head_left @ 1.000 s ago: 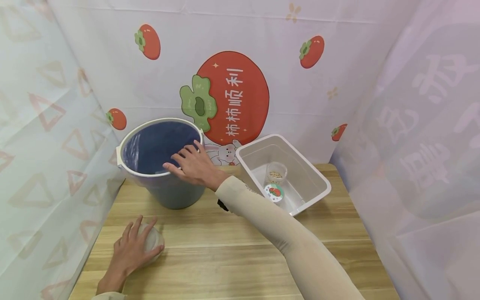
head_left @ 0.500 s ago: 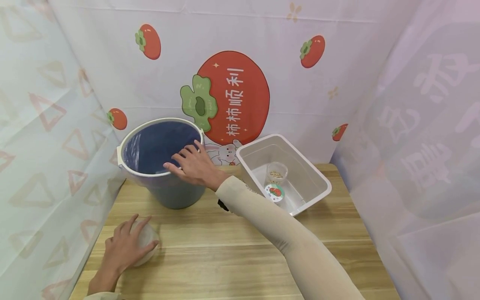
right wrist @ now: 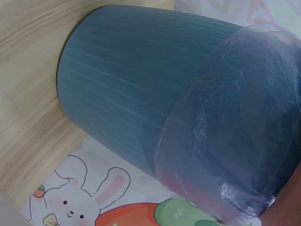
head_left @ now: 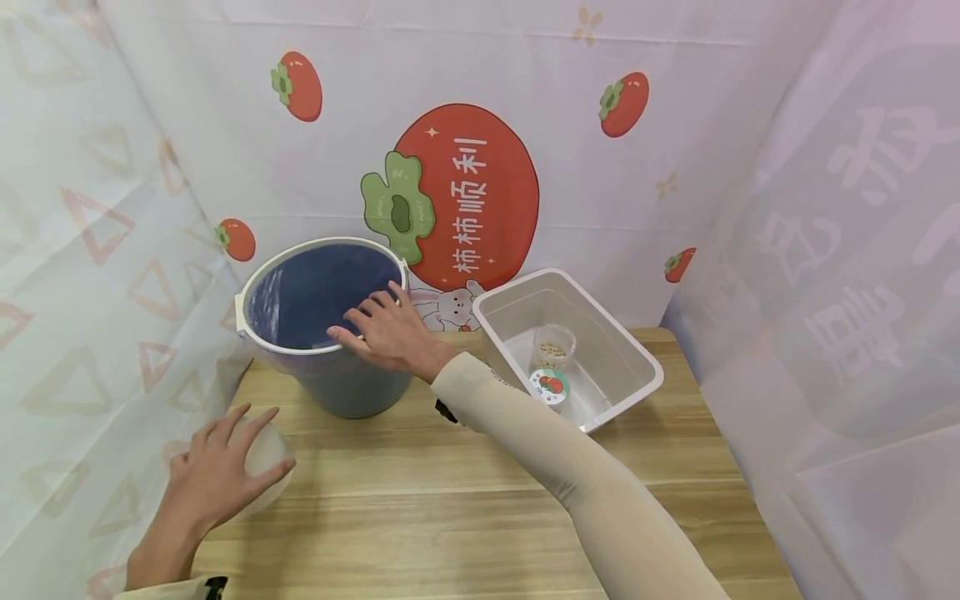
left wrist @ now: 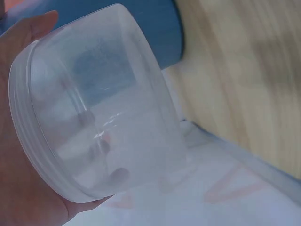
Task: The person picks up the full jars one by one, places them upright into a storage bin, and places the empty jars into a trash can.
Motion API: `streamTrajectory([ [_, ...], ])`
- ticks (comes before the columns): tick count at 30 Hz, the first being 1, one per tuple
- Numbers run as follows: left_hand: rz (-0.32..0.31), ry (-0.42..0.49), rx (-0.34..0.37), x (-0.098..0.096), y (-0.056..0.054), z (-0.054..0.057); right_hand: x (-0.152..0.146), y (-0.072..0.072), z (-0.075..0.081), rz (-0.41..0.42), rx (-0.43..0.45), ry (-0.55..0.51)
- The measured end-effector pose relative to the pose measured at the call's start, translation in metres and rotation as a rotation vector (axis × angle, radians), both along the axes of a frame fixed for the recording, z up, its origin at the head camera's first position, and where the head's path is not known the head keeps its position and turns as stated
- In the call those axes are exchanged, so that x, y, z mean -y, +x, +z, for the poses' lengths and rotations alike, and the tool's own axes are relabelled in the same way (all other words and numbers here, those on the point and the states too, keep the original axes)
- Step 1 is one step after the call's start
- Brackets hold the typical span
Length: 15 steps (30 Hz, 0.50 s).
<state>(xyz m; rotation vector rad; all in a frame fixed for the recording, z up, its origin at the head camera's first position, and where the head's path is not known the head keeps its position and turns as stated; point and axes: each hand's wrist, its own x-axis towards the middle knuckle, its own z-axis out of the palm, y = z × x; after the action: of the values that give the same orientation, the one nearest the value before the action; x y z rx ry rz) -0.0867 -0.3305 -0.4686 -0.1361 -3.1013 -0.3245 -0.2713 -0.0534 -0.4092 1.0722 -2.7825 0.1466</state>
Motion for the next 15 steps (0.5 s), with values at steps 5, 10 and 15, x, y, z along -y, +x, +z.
streamTrajectory([
  [5,0.000,-0.018,0.002,0.000,-0.003,0.023,0.000,-0.001,-0.001,0.000,0.008,-0.004],
  [10,-0.006,-0.026,-0.026,0.000,-0.005,0.045,0.000,-0.002,-0.002,-0.002,0.009,-0.002],
  [15,-0.002,-0.041,-0.019,0.000,-0.008,0.068,0.000,-0.002,-0.002,0.003,0.011,-0.007],
])
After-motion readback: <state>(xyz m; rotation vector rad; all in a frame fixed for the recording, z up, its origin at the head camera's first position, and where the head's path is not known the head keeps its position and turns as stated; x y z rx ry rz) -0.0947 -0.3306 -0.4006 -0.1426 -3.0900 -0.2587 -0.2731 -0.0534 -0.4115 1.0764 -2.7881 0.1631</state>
